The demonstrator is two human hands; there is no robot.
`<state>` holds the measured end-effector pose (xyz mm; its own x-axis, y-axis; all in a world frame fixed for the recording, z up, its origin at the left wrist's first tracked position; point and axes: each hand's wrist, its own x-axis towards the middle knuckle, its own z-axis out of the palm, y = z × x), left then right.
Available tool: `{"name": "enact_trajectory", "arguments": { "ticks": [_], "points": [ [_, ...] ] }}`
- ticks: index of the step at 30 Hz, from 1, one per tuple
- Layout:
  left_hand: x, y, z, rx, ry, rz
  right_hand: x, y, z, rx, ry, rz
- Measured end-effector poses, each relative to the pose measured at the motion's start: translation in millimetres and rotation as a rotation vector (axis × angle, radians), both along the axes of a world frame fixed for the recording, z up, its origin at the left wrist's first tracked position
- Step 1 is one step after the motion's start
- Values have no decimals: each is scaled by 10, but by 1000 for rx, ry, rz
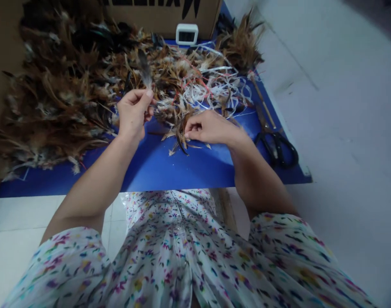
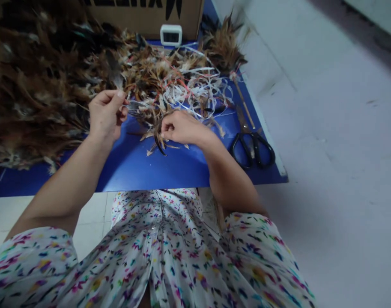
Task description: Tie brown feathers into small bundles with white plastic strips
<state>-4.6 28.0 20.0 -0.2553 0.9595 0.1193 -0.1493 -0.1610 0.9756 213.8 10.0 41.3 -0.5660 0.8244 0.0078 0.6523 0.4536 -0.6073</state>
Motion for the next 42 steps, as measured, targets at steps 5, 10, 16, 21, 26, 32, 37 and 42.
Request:
{"name": "enact_trajectory", "arguments": {
  "ticks": [5,10,16,21,26,32,37,42],
  "points": [
    [16,15,-55,-7,11,-7,-109,-95,37,15,-282,2],
    [16,32,-127,40,5,-53,-161,-85,-32,-30,-309,21],
    [32,13,-118,17,49,-66,-114,-47,-37,-98,-107,3],
    [93,-53,-60,-12,60,-99,-23,38,-60,-136,362,-97],
    [155,-126,-57,-30,66,-149,-66,51,-58,-259,677,-210],
    [197,-170,-103,-27,96,-236,-136,59,-88,-370,882,-273],
    [241,-210,-115,-69,69,-270,-143,78,-104,-411,958,-286],
    [291,-317,-39,-146,5,-327,-127,98,-113,-350,884,-320]
  ]
}}
